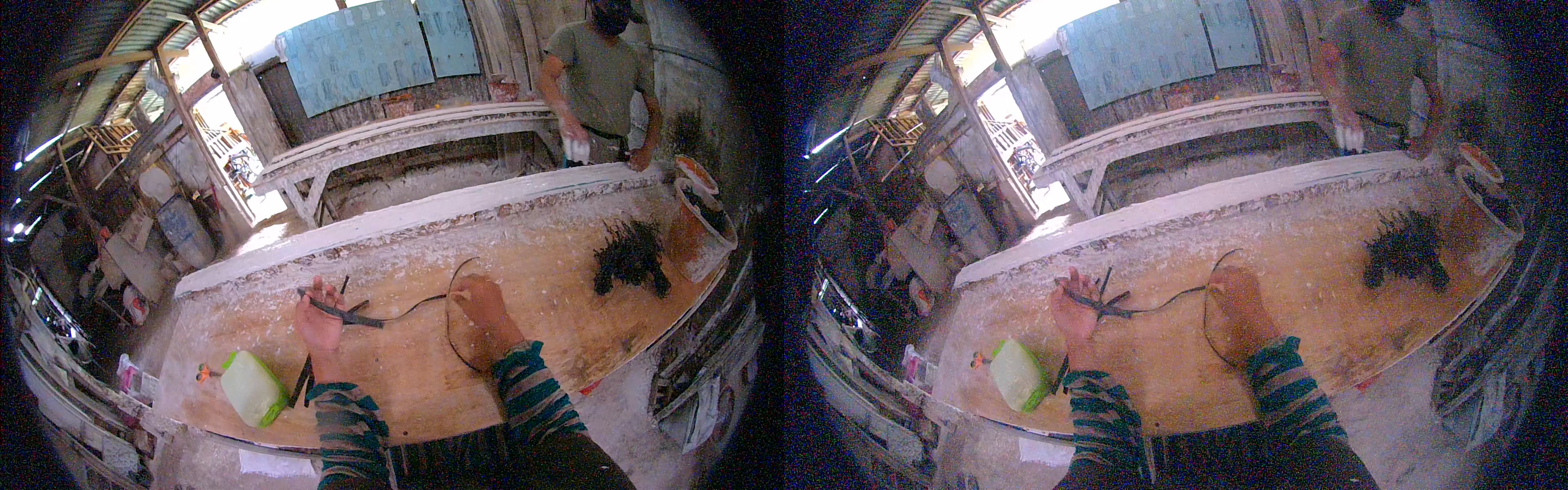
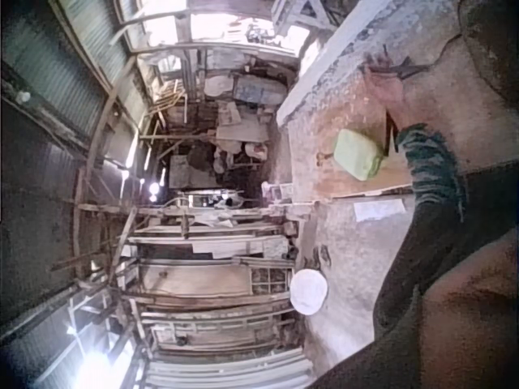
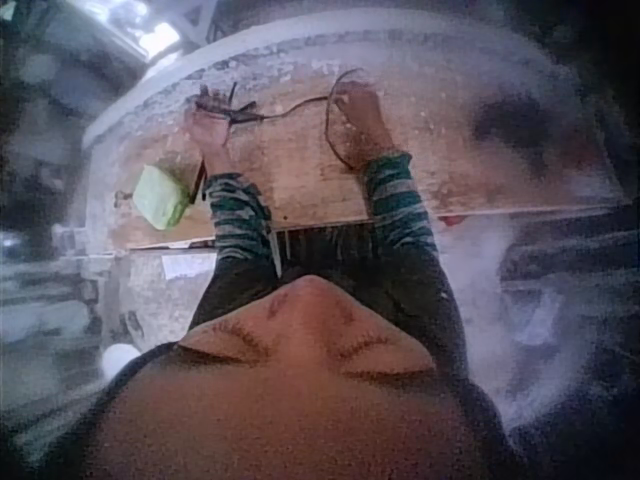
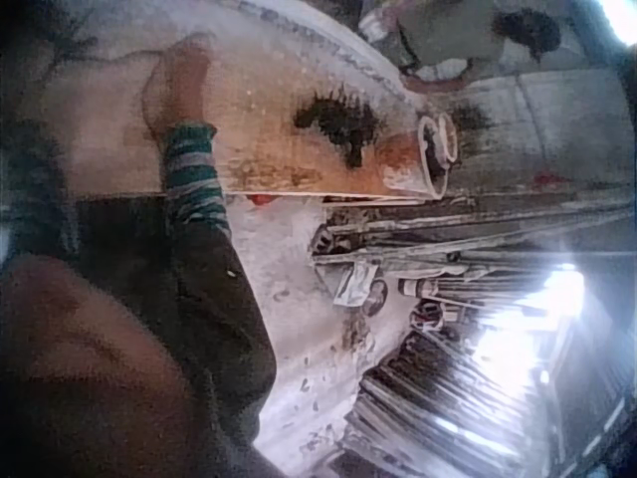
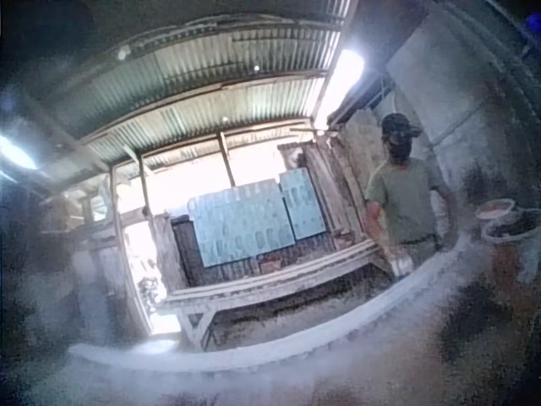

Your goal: The person sorts and organizes black cables on a wooden workbench, separating them into bundles and arranging them by hand. A second person in the background handles white fibrous material and moves around the workspace.

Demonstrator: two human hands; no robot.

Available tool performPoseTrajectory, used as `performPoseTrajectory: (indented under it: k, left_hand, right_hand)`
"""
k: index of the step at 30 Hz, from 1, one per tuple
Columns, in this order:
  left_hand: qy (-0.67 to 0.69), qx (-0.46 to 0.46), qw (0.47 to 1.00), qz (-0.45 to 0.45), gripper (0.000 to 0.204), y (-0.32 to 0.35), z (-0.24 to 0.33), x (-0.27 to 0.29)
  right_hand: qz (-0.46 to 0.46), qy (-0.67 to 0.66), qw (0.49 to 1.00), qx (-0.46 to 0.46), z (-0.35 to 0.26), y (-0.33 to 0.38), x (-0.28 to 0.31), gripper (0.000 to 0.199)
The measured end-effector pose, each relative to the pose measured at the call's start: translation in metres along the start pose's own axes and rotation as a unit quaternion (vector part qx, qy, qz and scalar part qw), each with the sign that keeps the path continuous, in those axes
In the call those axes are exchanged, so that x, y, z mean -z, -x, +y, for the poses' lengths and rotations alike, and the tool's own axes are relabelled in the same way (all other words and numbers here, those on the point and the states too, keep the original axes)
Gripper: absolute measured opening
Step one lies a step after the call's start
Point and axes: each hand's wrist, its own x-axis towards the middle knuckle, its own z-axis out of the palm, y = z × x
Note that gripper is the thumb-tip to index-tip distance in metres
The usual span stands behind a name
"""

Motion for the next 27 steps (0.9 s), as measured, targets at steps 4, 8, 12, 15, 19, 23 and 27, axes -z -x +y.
performPoseTrajectory:
  k: [4, 8, 12, 15, 19, 23, 27]
  left_hand:
    - [-0.003, 0.170, 0.972, -0.164, 0.016, 0.008, -0.012, -0.013]
    - [-0.444, 0.260, 0.857, -0.026, 0.026, 0.047, -0.040, -0.054]
    - [-0.265, 0.475, 0.787, -0.290, 0.030, 0.045, -0.070, -0.066]
    - [-0.159, 0.540, 0.714, -0.416, 0.031, 0.047, -0.096, -0.065]
    - [-0.094, 0.579, 0.629, -0.509, 0.032, 0.051, -0.113, -0.063]
    - [-0.249, 0.533, 0.686, -0.428, 0.032, 0.055, -0.111, -0.064]
    - [-0.458, 0.269, 0.840, -0.107, 0.028, 0.056, -0.075, -0.059]
  right_hand:
    - [-0.066, 0.049, 0.997, -0.008, -0.023, 0.015, -0.026, 0.042]
    - [-0.198, 0.098, 0.975, 0.030, -0.045, 0.010, -0.020, 0.069]
    - [-0.220, 0.048, 0.974, 0.019, -0.069, 0.006, -0.001, 0.064]
    - [-0.102, -0.245, 0.964, -0.005, -0.066, 0.013, -0.006, 0.074]
    - [-0.089, -0.408, 0.908, -0.006, -0.067, 0.003, -0.008, 0.070]
    - [-0.183, -0.620, 0.750, -0.141, -0.050, 0.005, -0.012, 0.032]
    - [0.024, -0.732, 0.573, -0.368, -0.070, -0.010, 0.014, 0.029]
